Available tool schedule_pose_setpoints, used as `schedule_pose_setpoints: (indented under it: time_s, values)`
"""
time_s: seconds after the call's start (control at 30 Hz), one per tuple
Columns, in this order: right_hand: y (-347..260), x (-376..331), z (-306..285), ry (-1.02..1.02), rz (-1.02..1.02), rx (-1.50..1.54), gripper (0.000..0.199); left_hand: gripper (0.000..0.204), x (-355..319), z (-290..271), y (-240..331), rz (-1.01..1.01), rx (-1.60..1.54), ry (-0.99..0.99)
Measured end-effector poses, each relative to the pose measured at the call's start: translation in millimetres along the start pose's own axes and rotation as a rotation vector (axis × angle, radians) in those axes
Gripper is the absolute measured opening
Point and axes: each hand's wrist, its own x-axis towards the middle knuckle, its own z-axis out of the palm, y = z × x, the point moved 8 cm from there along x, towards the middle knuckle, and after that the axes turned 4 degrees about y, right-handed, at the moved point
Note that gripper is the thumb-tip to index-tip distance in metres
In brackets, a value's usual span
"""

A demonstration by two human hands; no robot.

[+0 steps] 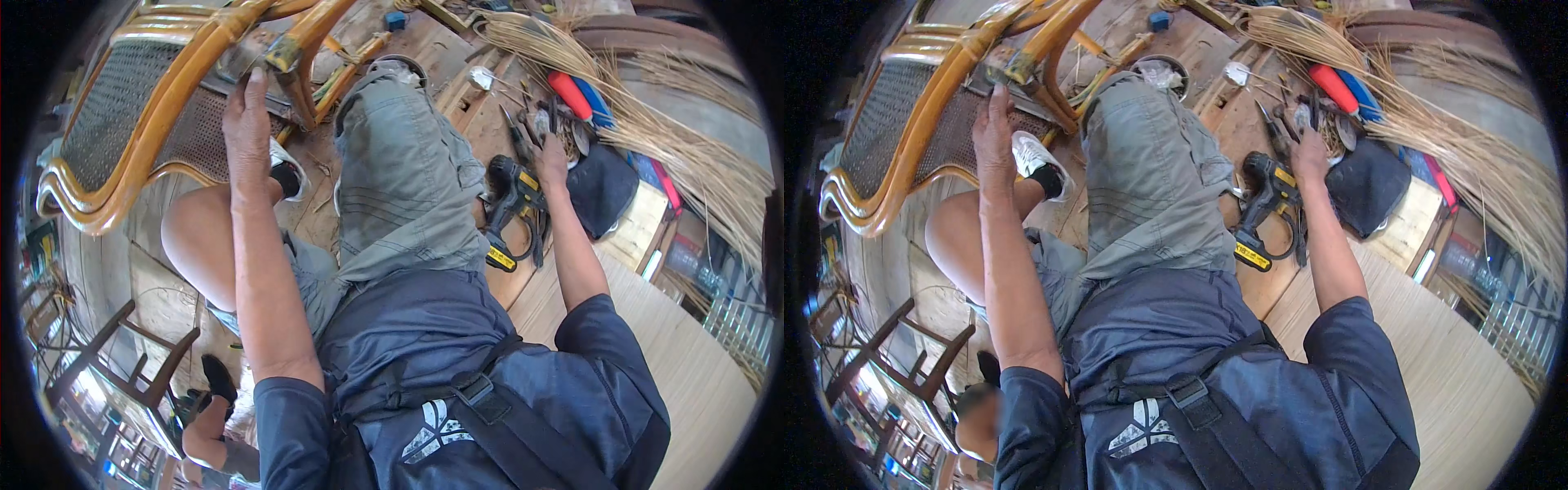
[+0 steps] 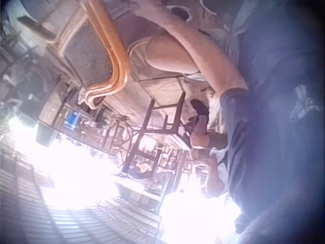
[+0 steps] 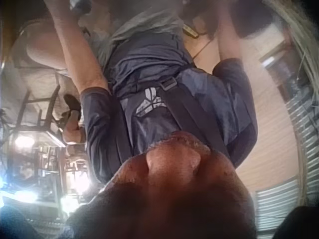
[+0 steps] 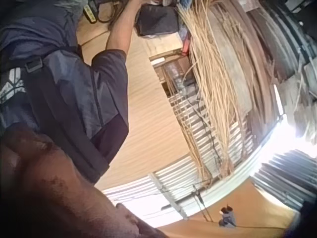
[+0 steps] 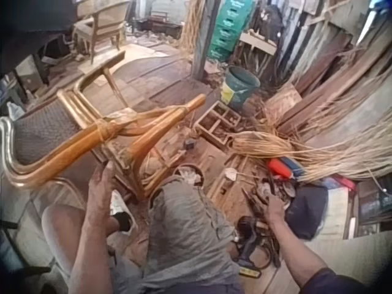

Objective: The person repairs a rattan chair by hammering a wooden wedge into a joint on the chair's frame. They use a hammer to drive the wedge in and a power drill to secure it. The person also uses a chisel to adjust the fit of the wedge.

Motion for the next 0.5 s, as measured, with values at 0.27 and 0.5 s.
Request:
schedule_pose_setpoints:
  time_s: [0.27, 0.5]
  values:
    - [26, -10, -11, -0.061, -0.035, 0.185, 0.033, 0.052, -11, 39, -55, 0.158, 0.085, -0.074]
    - [-147, 44, -131, -0.311, -0.161, 0.455, 0.034, 0.065, -6, 44, -6, 0.189, -0.213, 0.062]
